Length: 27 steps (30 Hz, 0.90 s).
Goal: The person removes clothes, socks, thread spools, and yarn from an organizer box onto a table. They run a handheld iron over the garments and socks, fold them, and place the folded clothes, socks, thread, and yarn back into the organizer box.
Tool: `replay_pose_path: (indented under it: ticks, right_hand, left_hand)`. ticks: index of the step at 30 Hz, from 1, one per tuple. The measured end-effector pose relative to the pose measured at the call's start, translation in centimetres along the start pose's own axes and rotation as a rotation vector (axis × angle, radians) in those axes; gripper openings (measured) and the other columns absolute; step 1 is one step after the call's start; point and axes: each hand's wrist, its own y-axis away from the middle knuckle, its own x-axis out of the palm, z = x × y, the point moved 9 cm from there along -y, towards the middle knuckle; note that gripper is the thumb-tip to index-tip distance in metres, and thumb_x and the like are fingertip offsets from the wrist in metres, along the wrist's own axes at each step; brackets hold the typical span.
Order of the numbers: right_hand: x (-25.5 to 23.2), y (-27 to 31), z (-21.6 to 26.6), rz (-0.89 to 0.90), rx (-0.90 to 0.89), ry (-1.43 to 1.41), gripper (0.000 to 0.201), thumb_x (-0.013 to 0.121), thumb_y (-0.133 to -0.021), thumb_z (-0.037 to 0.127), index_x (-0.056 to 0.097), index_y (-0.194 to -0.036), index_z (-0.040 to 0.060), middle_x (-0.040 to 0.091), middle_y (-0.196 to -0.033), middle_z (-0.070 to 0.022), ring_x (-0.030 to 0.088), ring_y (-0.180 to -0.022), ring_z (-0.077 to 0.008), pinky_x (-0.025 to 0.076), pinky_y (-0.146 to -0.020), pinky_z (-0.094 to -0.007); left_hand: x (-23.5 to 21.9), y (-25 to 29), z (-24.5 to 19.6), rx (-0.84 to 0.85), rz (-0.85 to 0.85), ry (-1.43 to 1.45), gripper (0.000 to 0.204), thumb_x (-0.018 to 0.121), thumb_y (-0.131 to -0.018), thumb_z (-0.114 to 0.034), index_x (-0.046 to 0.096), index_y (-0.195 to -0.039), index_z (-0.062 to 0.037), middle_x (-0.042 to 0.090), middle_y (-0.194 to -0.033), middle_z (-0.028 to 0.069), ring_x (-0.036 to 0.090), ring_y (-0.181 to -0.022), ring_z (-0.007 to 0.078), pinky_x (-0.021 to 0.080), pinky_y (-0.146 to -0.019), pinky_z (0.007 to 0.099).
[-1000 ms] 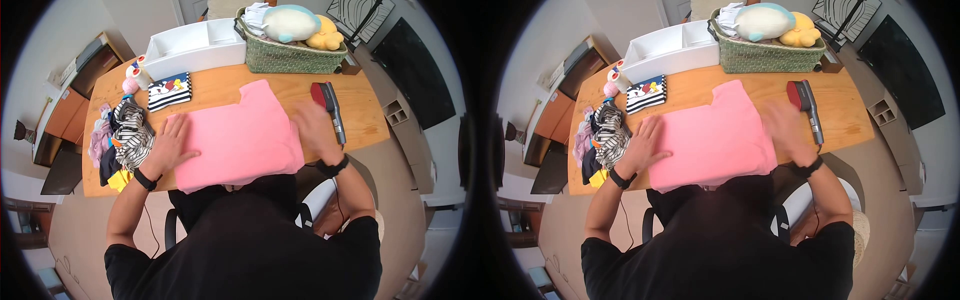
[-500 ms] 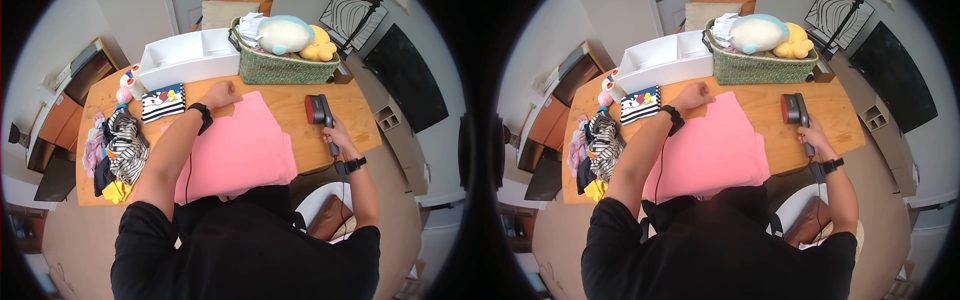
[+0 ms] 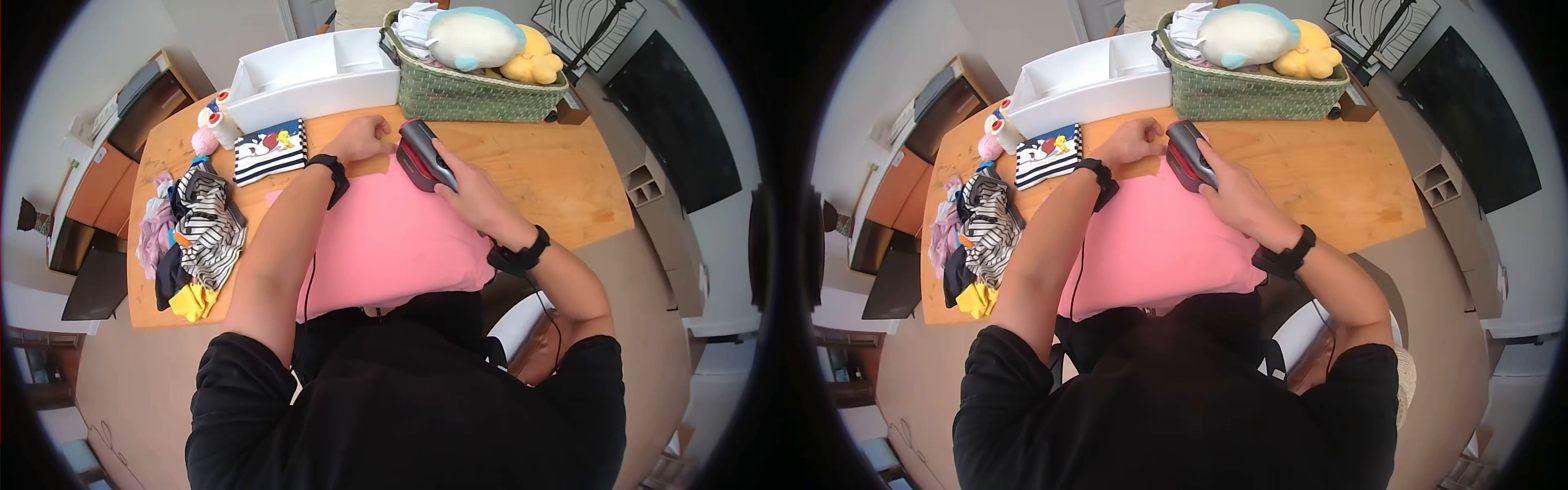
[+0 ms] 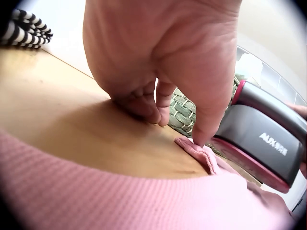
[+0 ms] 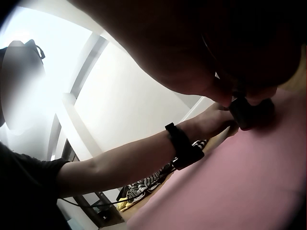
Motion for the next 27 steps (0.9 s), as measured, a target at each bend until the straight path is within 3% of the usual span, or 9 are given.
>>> replay_pose_path:
  ticks: [5,8,10,15,27]
  right_hand:
    - [1.5,-0.6,0.1,0.015,0.028,0.125,0.078,0.072,-0.109,0.016,0.041,-0.180,0.0116,0.072,-0.119,-0.0371,0.074,-0.111,-0.0556,0.059,-0.101,-0.0581]
    - [1.6,-0.7,0.3,0.017,0.050,0.182,0.076,0.070,-0.111,0.017,0.040,-0.180,0.0116,0.071,-0.117,-0.0379,0.074,-0.108,-0.0565,0.059,-0.099,-0.0598]
    - [1.8,-0.8,-0.2,0.025,0.072,0.213,0.076,0.069,-0.112,0.017,0.039,-0.181,0.0119,0.070,-0.117,-0.0388,0.074,-0.107,-0.0569,0.059,-0.097,-0.0606]
    - [2.1,-1.1,-0.7,-0.034,0.029,0.208,0.076,0.067,-0.112,0.018,0.038,-0.181,0.0135,0.070,-0.114,-0.0405,0.074,-0.100,-0.0589,0.060,-0.093,-0.0628]
    - [1.6,-2.5,-2.4,-0.086,0.005,0.232,0.077,0.068,-0.111,0.020,0.038,-0.182,0.0166,0.071,-0.115,-0.0375,0.074,-0.102,-0.0573,0.060,-0.094,-0.0631]
  left_hand:
    - [0.4,-0.2,0.3,0.050,-0.035,0.035,0.053,0.094,-0.085,-0.032,0.077,-0.124,-0.0014,0.074,-0.098,0.0095,0.072,-0.093,0.0240,0.058,-0.086,0.0384]
    - [0.1,-0.3,0.1,0.019,-0.019,0.005,0.053,0.093,-0.084,-0.031,0.077,-0.124,-0.0013,0.074,-0.100,0.0094,0.072,-0.094,0.0247,0.058,-0.087,0.0385]
    - [0.0,-0.2,0.2,0.007,-0.013,0.017,0.058,0.096,-0.080,-0.035,0.077,-0.123,-0.0017,0.079,-0.106,0.0146,0.077,-0.102,0.0303,0.061,-0.093,0.0412]
    - [0.1,-0.2,0.3,0.025,-0.012,0.030,0.057,0.095,-0.080,-0.035,0.077,-0.123,-0.0018,0.079,-0.107,0.0150,0.077,-0.103,0.0310,0.061,-0.094,0.0415]
    - [-0.3,-0.3,-0.5,0.004,-0.008,-0.050,0.053,0.095,-0.082,-0.037,0.078,-0.122,-0.0056,0.079,-0.108,0.0152,0.078,-0.105,0.0326,0.061,-0.095,0.0428]
